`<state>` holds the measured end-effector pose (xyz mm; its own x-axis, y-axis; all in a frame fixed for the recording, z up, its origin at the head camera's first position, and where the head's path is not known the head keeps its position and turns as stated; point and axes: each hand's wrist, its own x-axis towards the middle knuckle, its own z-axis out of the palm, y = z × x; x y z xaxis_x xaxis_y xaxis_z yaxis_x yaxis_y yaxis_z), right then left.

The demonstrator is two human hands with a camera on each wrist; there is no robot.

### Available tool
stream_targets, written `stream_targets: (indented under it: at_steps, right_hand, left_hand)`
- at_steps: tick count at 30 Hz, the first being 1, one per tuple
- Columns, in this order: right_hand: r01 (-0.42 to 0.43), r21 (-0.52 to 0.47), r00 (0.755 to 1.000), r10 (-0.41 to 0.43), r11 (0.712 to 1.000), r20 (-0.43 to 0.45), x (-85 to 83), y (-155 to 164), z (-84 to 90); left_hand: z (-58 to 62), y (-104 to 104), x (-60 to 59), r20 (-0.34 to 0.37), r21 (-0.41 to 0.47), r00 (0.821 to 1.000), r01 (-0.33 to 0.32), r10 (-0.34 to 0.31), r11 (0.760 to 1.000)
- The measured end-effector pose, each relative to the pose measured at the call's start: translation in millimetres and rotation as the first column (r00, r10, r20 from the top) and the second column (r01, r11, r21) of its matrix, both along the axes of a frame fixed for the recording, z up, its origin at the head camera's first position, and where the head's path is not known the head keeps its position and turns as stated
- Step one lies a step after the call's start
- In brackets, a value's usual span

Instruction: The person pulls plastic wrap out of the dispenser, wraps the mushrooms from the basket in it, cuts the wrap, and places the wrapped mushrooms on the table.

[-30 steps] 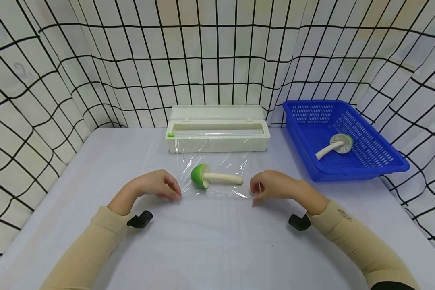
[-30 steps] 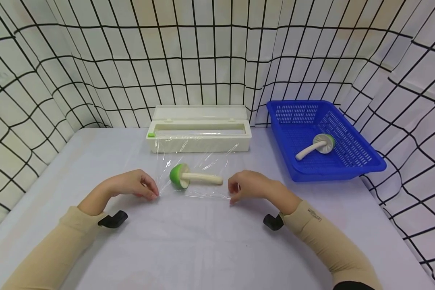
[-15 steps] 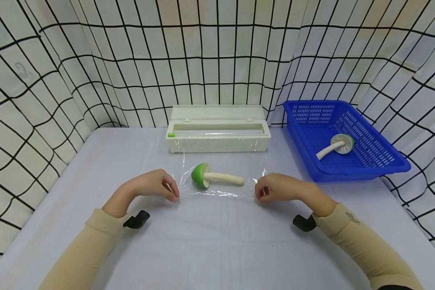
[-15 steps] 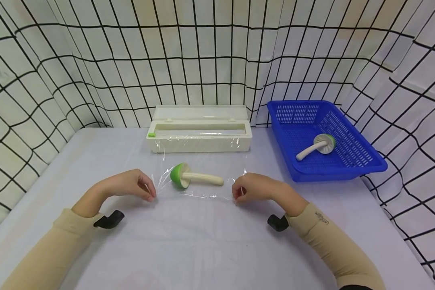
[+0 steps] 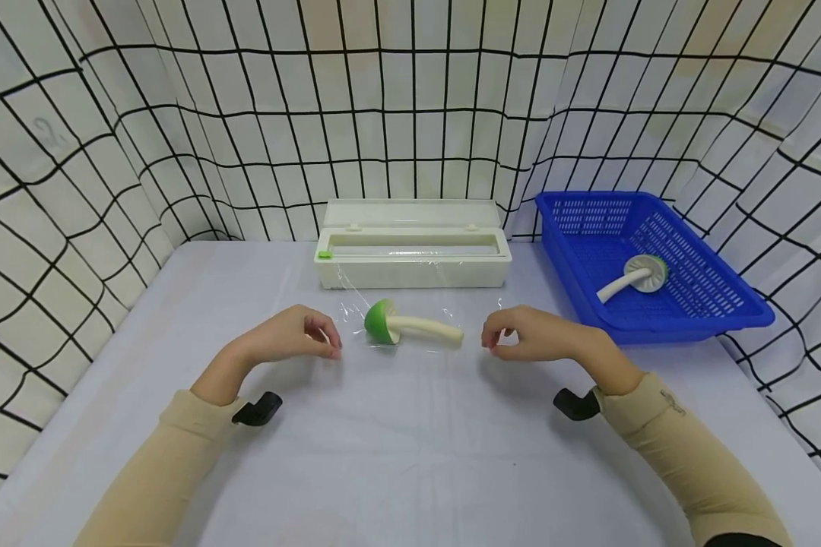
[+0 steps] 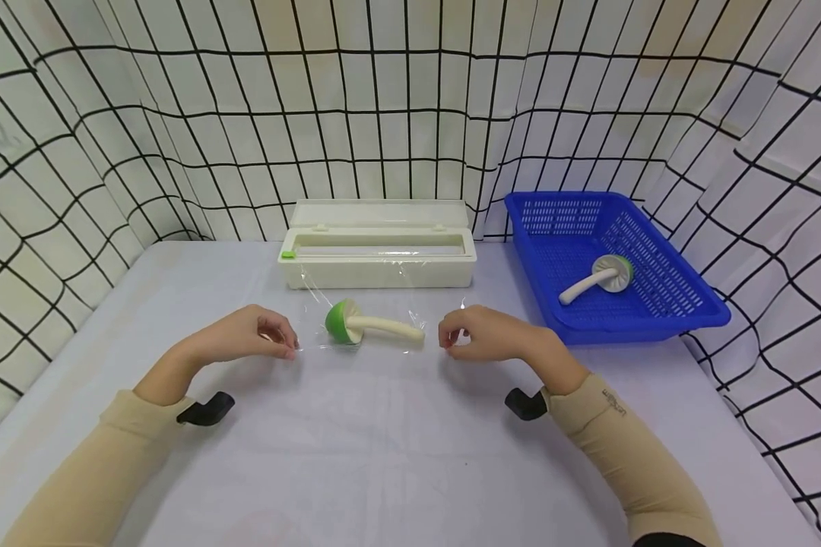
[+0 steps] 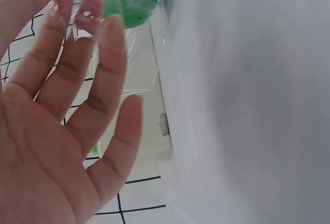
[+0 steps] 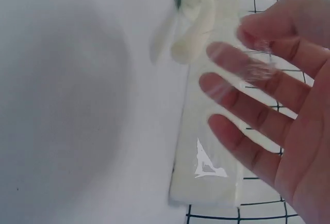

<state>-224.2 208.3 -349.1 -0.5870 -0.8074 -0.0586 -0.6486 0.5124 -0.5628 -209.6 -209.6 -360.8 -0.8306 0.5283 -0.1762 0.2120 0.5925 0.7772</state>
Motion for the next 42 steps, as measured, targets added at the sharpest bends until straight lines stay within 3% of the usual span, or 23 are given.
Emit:
stream_targets:
  at_steps: [9, 18, 24, 31, 36, 42]
  right_hand:
    - [0.066, -0.145, 0.992, -0.050, 0.987, 0.112, -17.9, 1, -14.4]
    - [0.269, -0.163, 0.959, -0.249, 0.949, 0.135, -36.2, 6, -25.4]
    - [0.287, -0.126, 0.957, -0.279, 0.950, 0.076, -47.2, 3, -34.7]
    - [0.304, -0.102, 0.951, -0.309, 0.947, -0.035, -56.0, 0, -44.1]
    - [0.337, -0.046, 0.931, -0.340, 0.940, -0.136, -58.5, -7, -43.8]
    - [0.393, -0.045, 0.888, -0.391, 0.919, -0.243, -57.9, -14, -45.8]
  left_hand:
    - [-7.9, 1, -7.2, -0.037, 0.089, 0.992, -0.120, 0.124, 0.989]
    - [-15.3, 8, -20.1, -0.120, 0.100, 0.963, -0.231, 0.242, 0.968]
    - [-17.6, 19, -28.0, -0.157, 0.086, 0.932, -0.316, 0.326, 0.945]
    - [-22.2, 27, -37.8, -0.205, 0.073, 0.908, -0.359, 0.366, 0.931]
    - [-25.5, 33, -44.0, -0.230, 0.034, 0.893, -0.389, 0.386, 0.920]
    - [-27.8, 44, -48.2, -0.277, -0.003, 0.874, -0.417, 0.400, 0.909]
